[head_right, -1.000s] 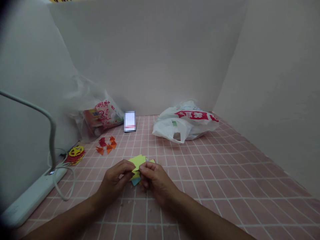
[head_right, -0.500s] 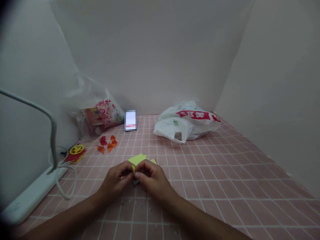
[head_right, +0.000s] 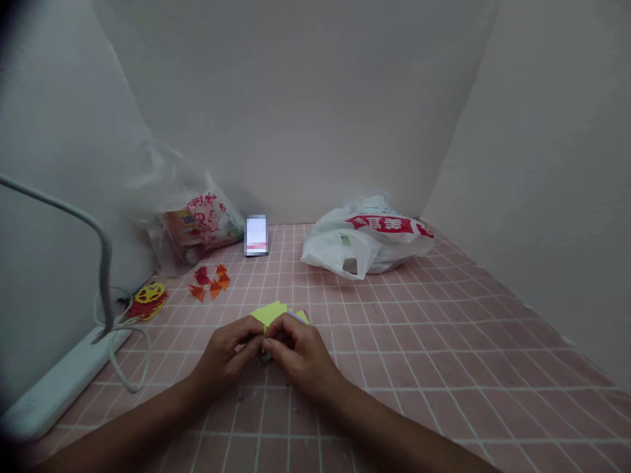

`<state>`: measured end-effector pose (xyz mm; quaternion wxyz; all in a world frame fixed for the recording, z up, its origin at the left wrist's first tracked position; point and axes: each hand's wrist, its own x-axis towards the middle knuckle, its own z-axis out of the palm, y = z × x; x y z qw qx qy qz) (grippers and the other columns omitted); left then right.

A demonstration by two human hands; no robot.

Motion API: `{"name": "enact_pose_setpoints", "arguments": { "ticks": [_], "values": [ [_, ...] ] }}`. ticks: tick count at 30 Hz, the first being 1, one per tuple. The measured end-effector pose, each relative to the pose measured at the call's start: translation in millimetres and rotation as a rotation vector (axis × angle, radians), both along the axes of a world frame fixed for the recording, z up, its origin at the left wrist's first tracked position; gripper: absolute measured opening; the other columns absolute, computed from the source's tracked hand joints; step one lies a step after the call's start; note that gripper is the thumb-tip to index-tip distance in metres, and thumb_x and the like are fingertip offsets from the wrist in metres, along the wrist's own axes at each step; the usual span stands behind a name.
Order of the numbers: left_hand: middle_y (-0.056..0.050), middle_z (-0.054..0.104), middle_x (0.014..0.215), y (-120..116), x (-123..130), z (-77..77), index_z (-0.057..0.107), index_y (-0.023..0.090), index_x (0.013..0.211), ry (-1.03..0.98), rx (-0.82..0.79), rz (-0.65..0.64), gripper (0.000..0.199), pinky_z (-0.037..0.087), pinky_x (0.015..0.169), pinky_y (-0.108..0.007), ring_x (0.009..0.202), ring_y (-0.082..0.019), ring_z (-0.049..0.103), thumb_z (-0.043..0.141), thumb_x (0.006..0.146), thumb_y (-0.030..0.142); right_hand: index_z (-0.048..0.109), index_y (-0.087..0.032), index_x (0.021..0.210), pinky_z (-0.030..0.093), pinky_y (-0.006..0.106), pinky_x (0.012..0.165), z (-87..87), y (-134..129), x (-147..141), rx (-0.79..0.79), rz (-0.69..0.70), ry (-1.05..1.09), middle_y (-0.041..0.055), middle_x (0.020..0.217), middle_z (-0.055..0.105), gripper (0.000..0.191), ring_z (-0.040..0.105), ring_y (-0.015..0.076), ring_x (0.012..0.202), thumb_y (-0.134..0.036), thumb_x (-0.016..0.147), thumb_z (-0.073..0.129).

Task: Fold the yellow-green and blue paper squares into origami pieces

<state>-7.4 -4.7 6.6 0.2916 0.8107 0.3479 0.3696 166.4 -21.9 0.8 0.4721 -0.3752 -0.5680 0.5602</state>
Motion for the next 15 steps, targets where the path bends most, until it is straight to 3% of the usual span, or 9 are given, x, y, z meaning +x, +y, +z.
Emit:
{"name": "enact_pose_setpoints", "arguments": {
  "ticks": [15],
  "values": [
    [-0.003, 0.061, 0.075, 0.0, -1.6, -0.6, 0.058, 0.017, 0.079, 0.034, 0.055, -0.024, 0.018, 0.043, 0.067, -0.026, 0.071, -0.015, 0.056, 0.049, 0.094, 0.018, 0.054, -0.021, 0.079, 0.036, 0.026, 0.054, -4.8, -0.7, 1.8, -0.054, 0.022, -0.005, -0.0024, 0.066, 0.053, 0.015, 0.047, 0.0119, 0.056, -0.03, 0.089, 0.061]
  ]
}}
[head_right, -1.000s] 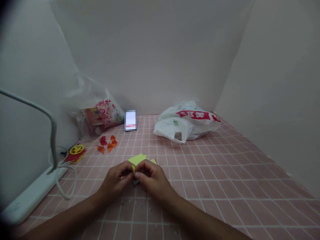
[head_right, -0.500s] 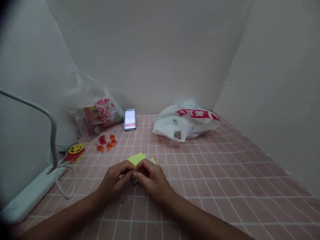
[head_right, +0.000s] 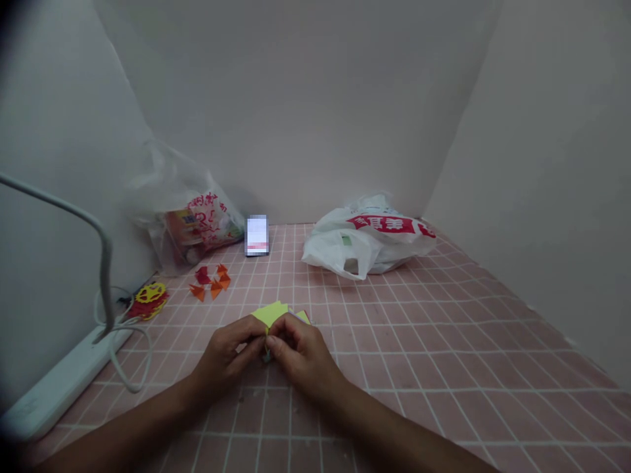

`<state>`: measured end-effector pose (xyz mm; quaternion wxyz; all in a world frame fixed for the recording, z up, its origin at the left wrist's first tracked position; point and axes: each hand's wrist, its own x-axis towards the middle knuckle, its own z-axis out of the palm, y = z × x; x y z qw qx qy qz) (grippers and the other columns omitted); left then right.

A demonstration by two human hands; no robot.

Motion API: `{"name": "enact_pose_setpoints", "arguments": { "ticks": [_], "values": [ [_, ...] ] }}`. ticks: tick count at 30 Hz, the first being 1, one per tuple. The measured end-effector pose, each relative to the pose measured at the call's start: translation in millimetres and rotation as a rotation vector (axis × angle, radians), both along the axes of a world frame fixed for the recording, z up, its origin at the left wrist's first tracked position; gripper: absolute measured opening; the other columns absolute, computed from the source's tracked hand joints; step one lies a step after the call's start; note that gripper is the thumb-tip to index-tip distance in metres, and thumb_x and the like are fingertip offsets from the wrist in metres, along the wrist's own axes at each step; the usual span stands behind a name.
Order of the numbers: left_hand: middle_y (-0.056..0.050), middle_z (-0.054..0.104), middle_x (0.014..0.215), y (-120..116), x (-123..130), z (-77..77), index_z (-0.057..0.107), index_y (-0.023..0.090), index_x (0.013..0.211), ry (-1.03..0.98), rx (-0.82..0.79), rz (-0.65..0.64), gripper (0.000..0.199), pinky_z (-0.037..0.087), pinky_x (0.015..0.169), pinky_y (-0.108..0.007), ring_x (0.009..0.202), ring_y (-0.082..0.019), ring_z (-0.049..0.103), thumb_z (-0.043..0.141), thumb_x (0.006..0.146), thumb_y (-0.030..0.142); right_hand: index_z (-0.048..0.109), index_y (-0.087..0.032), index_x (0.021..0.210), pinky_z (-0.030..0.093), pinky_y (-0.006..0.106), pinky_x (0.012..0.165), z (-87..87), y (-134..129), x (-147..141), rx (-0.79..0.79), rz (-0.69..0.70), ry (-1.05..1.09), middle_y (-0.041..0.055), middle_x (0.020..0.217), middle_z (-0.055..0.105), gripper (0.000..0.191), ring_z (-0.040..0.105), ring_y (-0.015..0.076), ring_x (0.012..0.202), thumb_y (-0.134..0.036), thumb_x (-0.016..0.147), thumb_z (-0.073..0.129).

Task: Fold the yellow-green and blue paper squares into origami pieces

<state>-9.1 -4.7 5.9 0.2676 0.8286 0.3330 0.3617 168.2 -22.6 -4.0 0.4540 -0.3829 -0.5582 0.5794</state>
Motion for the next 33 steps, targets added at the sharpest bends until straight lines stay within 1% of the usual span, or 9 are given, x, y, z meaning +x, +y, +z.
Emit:
{"name": "enact_pose_setpoints", "arguments": {
  "ticks": [4, 10, 14, 22, 25, 29, 31, 33],
  "values": [
    [-0.003, 0.061, 0.074, 0.4, 0.7, 1.0, 0.059, 0.017, 0.079, -0.014, -0.002, -0.003, 0.019, 0.043, 0.067, -0.026, 0.07, -0.015, 0.056, 0.048, 0.095, 0.019, 0.054, -0.021, 0.079, 0.036, 0.026, 0.054, 1.4, -0.1, 0.2, 0.013, 0.007, 0.003, -0.0029, 0.065, 0.052, 0.015, 0.045, 0.0117, 0.056, -0.03, 0.089, 0.061],
    [-0.003, 0.061, 0.073, -0.1, 0.8, 1.3, 0.06, 0.017, 0.08, -0.045, -0.03, 0.0, 0.019, 0.044, 0.067, -0.026, 0.069, -0.016, 0.057, 0.049, 0.095, 0.02, 0.055, -0.021, 0.081, 0.036, 0.026, 0.054, 0.5, 0.0, -0.1, 0.017, 0.021, 0.019, -0.0031, 0.065, 0.054, 0.015, 0.047, 0.0115, 0.055, -0.032, 0.091, 0.058],
    [-0.004, 0.061, 0.074, -0.5, 0.3, 1.6, 0.06, 0.017, 0.079, -0.045, -0.05, -0.002, 0.02, 0.043, 0.068, -0.027, 0.07, -0.016, 0.057, 0.049, 0.095, 0.019, 0.055, -0.021, 0.08, 0.035, 0.025, 0.052, 1.3, 0.1, -0.8, 0.037, 0.02, 0.02, -0.0035, 0.064, 0.053, 0.015, 0.046, 0.0108, 0.053, -0.03, 0.091, 0.057],
    [-0.003, 0.062, 0.073, -0.8, 0.4, 1.0, 0.06, 0.016, 0.079, -0.036, -0.019, 0.007, 0.018, 0.044, 0.066, -0.026, 0.069, -0.015, 0.057, 0.049, 0.093, 0.016, 0.054, -0.021, 0.08, 0.036, 0.025, 0.052, 0.3, 0.3, -0.9, 0.02, 0.022, 0.012, -0.0033, 0.064, 0.053, 0.013, 0.046, 0.011, 0.053, -0.027, 0.091, 0.055],
    [-0.003, 0.062, 0.073, -0.9, 0.7, 1.5, 0.06, 0.016, 0.08, 0.001, 0.029, 0.036, 0.015, 0.043, 0.065, -0.025, 0.068, -0.014, 0.057, 0.051, 0.092, 0.014, 0.055, -0.021, 0.081, 0.036, 0.026, 0.053, -0.8, 0.4, -0.1, 0.049, 0.008, -0.039, -0.0029, 0.064, 0.053, 0.012, 0.047, 0.0112, 0.053, -0.025, 0.091, 0.055],
    [-0.001, 0.059, 0.07, -1.5, 1.3, 1.1, 0.058, 0.016, 0.079, 0.08, 0.181, 0.08, 0.013, 0.042, 0.06, -0.023, 0.064, -0.013, 0.056, 0.053, 0.09, 0.012, 0.055, -0.021, 0.079, 0.037, 0.026, 0.056, -0.4, 0.9, 0.8, 0.111, -0.033, -0.154, -0.0021, 0.065, 0.054, 0.012, 0.048, 0.0118, 0.055, -0.021, 0.09, 0.053],
    [-0.001, 0.058, 0.069, -2.7, 1.4, 0.5, 0.057, 0.016, 0.077, 0.119, 0.256, 0.098, 0.014, 0.042, 0.059, -0.023, 0.063, -0.014, 0.056, 0.053, 0.089, 0.011, 0.055, -0.02, 0.078, 0.038, 0.027, 0.058, 0.8, 1.0, 1.1, 0.175, -0.062, -0.223, -0.0016, 0.067, 0.055, 0.012, 0.049, 0.0125, 0.058, -0.018, 0.089, 0.052],
    [-0.001, 0.058, 0.069, -4.2, 1.7, 0.1, 0.057, 0.016, 0.077, 0.154, 0.295, 0.109, 0.015, 0.042, 0.059, -0.024, 0.063, -0.014, 0.056, 0.052, 0.09, 0.011, 0.055, -0.019, 0.076, 0.038, 0.027, 0.06, 2.8, 0.3, 1.4, 0.263, -0.084, -0.293, -0.0009, 0.068, 0.056, 0.012, 0.051, 0.0132, 0.061, -0.016, 0.087, 0.051]
  ]
}}
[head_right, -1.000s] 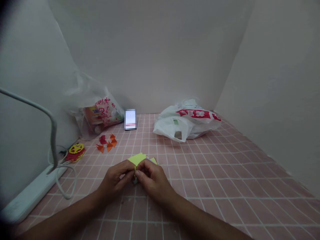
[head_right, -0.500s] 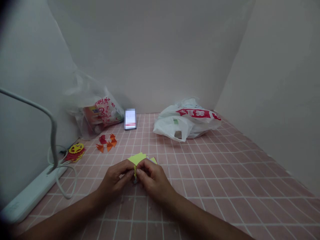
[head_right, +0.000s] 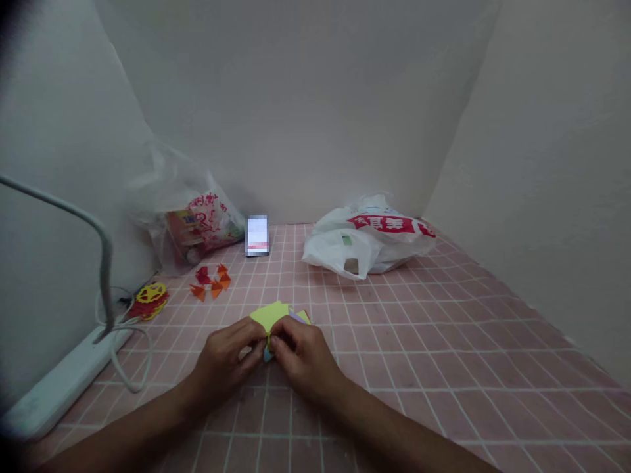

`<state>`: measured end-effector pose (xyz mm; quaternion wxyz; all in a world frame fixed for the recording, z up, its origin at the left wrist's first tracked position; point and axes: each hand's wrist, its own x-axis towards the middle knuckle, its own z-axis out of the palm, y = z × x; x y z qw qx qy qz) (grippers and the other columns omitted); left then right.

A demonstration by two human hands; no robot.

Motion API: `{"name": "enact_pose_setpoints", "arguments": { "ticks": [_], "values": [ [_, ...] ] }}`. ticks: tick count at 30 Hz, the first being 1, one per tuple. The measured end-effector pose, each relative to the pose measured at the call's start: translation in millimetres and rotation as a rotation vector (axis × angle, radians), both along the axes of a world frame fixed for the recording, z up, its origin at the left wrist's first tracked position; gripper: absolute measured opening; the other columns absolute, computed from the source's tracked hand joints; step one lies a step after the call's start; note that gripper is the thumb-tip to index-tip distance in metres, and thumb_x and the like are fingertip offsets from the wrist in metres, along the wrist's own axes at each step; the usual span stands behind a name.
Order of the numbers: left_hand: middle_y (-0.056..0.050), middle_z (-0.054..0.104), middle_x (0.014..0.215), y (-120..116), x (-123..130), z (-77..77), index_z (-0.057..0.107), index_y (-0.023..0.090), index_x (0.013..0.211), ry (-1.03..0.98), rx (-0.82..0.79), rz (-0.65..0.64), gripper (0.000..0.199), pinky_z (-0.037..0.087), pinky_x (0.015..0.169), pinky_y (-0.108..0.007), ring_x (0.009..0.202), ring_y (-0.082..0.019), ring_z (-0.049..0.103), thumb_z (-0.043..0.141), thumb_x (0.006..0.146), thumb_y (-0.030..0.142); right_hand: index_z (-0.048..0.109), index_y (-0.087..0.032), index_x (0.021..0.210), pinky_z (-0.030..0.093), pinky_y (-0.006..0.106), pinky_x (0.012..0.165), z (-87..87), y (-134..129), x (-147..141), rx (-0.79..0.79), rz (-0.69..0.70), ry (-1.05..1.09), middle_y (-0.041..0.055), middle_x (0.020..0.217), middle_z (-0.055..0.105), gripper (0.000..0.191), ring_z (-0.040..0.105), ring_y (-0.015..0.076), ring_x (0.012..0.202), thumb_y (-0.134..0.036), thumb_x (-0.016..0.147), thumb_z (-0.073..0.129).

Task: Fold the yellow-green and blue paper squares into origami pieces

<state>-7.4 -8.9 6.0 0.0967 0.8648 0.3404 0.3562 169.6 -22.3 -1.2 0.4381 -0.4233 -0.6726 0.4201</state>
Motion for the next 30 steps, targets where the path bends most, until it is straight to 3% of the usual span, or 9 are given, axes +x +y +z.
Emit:
{"name": "enact_pose_setpoints", "arguments": {
  "ticks": [4, 6, 8, 12, 15, 24, 27, 30],
  "values": [
    [-0.001, 0.058, 0.068, -2, 1, -0.1, 0.056, 0.016, 0.075, 0.019, 0.016, 0.022, 0.016, 0.043, 0.06, -0.024, 0.062, -0.014, 0.056, 0.051, 0.089, 0.009, 0.053, -0.019, 0.071, 0.037, 0.027, 0.06, 3.7, -3, 0, 0.147, -0.042, -0.099, -0.0005, 0.068, 0.057, 0.014, 0.051, 0.0134, 0.063, -0.013, 0.084, 0.051],
    [-0.001, 0.057, 0.068, -3, 2, -0.3, 0.056, 0.016, 0.075, -0.009, -0.007, 0.032, 0.016, 0.043, 0.06, -0.023, 0.062, -0.013, 0.056, 0.052, 0.088, 0.009, 0.053, -0.019, 0.071, 0.036, 0.026, 0.059, 4.7, -5, -1, 0.147, -0.087, -0.1, -0.001, 0.066, 0.056, 0.013, 0.05, 0.013, 0.061, -0.014, 0.084, 0.051],
    [-0.001, 0.057, 0.069, -3, 2, -0.5, 0.056, 0.016, 0.077, -0.057, -0.05, 0.042, 0.014, 0.043, 0.06, -0.023, 0.063, -0.013, 0.056, 0.053, 0.089, 0.01, 0.054, -0.019, 0.072, 0.036, 0.026, 0.057, 5.1, -5, -2, 0.056, -0.133, -0.028, -0.001, 0.065, 0.056, 0.011, 0.05, 0.0131, 0.059, -0.018, 0.083, 0.052],
    [-0.001, 0.057, 0.074, -2, 1, -0.4, 0.057, 0.017, 0.082, -0.178, -0.14, 0.066, 0.012, 0.044, 0.061, -0.022, 0.065, -0.012, 0.056, 0.052, 0.09, 0.01, 0.052, -0.02, 0.072, 0.042, 0.025, 0.053, 4.4, 1, -5, -0.273, -0.149, 0.298, -0.0027, 0.056, 0.058, 0.014, 0.054, 0.0127, 0.052, -0.03, 0.08, 0.057],
    [-0.002, 0.06, 0.079, -1, 0, 0.8, 0.057, 0.017, 0.085, -0.209, -0.106, 0.041, 0.012, 0.047, 0.066, -0.023, 0.071, -0.013, 0.058, 0.052, 0.09, 0.009, 0.052, -0.02, 0.071, 0.043, 0.024, 0.052, 2.9, 5, -6, -0.42, -0.151, 0.441, -0.0039, 0.051, 0.059, 0.016, 0.054, 0.0115, 0.047, -0.033, 0.075, 0.06],
    [-0.005, 0.067, 0.087, 1, 0, -1.0, 0.06, 0.018, 0.088, 0.015, 0.084, -0.025, 0.011, 0.052, 0.069, -0.023, 0.079, -0.015, 0.066, 0.054, 0.092, 0.009, 0.05, -0.02, 0.071, 0.039, 0.021, 0.047, 1.8, 3, -7, -0.341, -0.122, 0.397, -0.0067, 0.057, 0.053, 0.019, 0.05, 0.0091, 0.048, -0.03, 0.074, 0.067],
    [-0.006, 0.067, 0.089, 0, 0, -1.0, 0.06, 0.017, 0.09, -0.033, 0.081, -0.04, 0.012, 0.053, 0.071, -0.023, 0.081, -0.015, 0.067, 0.054, 0.091, 0.008, 0.049, -0.02, 0.07, 0.039, 0.021, 0.046, 0.3, 4, -6, -0.387, -0.135, 0.404, -0.0063, 0.054, 0.054, 0.022, 0.051, 0.009, 0.045, -0.033, 0.073, 0.066],
    [-0.007, 0.068, 0.09, 1, 0, -0.5, 0.061, 0.017, 0.091, -0.165, -0.037, -0.004, 0.012, 0.054, 0.073, -0.025, 0.082, -0.016, 0.068, 0.053, 0.091, 0.009, 0.047, -0.021, 0.066, 0.035, 0.02, 0.041, 0.0, 6, -5, -0.48, -0.111, 0.415, -0.0046, 0.048, 0.057, 0.028, 0.049, 0.0088, 0.039, -0.04, 0.071, 0.066]
  ]
}}
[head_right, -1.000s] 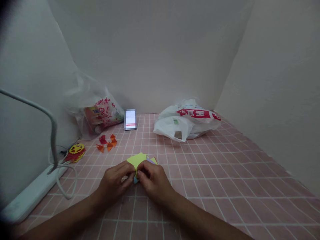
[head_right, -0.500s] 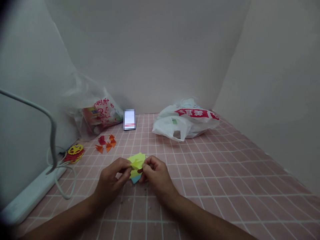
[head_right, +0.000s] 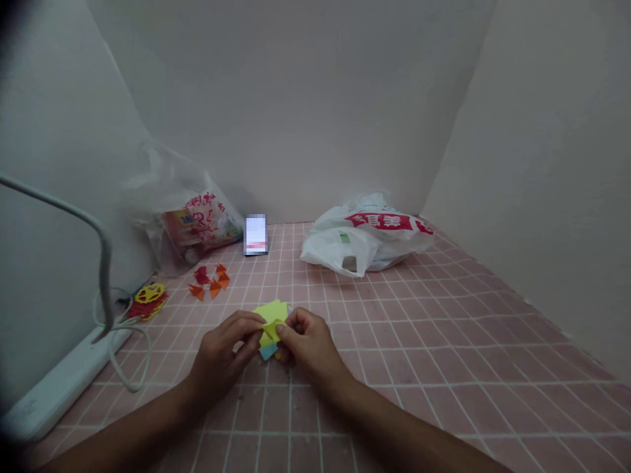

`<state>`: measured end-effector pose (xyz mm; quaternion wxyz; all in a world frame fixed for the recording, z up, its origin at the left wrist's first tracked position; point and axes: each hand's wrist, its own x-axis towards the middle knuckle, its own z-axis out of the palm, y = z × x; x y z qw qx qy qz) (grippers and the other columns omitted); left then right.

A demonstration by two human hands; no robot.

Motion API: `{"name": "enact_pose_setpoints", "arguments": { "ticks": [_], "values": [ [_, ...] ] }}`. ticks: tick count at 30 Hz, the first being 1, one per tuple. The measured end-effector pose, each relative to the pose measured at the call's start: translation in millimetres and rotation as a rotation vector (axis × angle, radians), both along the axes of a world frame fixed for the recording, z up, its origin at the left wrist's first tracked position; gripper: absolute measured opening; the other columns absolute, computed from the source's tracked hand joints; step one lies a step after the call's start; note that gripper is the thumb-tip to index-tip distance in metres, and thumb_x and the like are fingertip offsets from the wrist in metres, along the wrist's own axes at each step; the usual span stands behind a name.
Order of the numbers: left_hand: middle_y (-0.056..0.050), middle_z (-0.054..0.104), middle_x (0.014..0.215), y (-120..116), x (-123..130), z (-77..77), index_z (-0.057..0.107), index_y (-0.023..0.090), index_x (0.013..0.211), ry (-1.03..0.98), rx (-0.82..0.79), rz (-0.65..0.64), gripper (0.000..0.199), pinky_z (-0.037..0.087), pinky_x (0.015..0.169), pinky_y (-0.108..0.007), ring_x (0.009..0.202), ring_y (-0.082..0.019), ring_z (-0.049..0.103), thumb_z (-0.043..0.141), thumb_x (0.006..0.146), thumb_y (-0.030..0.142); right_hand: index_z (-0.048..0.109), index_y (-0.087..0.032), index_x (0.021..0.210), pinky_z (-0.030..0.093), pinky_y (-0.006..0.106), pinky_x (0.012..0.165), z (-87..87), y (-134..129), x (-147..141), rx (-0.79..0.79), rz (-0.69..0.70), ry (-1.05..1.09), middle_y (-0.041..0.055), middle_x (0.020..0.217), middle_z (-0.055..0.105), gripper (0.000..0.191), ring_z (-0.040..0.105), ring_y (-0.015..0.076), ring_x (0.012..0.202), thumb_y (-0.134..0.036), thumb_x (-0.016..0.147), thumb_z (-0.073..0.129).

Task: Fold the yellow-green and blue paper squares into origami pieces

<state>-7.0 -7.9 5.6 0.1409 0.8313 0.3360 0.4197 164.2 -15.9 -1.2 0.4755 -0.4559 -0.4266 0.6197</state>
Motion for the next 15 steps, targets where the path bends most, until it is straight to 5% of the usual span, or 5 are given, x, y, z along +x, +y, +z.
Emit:
{"name": "enact_pose_setpoints", "arguments": {
  "ticks": [5, 8, 15],
  "values": [
    [-0.002, 0.068, 0.069, 3, 3, -1.9, 0.06, 0.017, 0.089, -0.288, -0.595, 0.049, 0.01, 0.051, 0.053, -0.023, 0.052, -0.013, 0.064, 0.056, 0.09, 0.025, 0.047, -0.02, 0.058, 0.032, 0.019, 0.037, 1.8, -1, -1, -0.08, 0.048, -0.001, -0.0029, 0.048, 0.057, 0.03, 0.046, 0.0073, 0.034, -0.042, 0.067, 0.065],
    [0.0, 0.067, 0.058, 6, 5, -4.7, 0.057, 0.017, 0.084, -0.499, -0.878, 0.02, 0.019, 0.052, 0.056, -0.023, 0.053, -0.014, 0.064, 0.065, 0.083, 0.034, 0.048, -0.019, 0.054, 0.029, 0.019, 0.035, 3.2, -5, -2, -0.097, 0.058, -0.049, -0.003, 0.045, 0.054, 0.03, 0.044, 0.0069, 0.033, -0.041, 0.068, 0.062],
    [0.001, 0.067, 0.066, 11, 6, -8.3, 0.057, 0.016, 0.085, -0.669, -1.069, -0.047, 0.027, 0.051, 0.063, -0.024, 0.06, -0.012, 0.063, 0.074, 0.075, 0.035, 0.052, -0.018, 0.051, 0.034, 0.02, 0.038, 5.7, -9, -4, -0.123, 0.07, -0.075, -0.0017, 0.045, 0.055, 0.029, 0.045, 0.0069, 0.034, -0.039, 0.068, 0.06]
  ]
}}
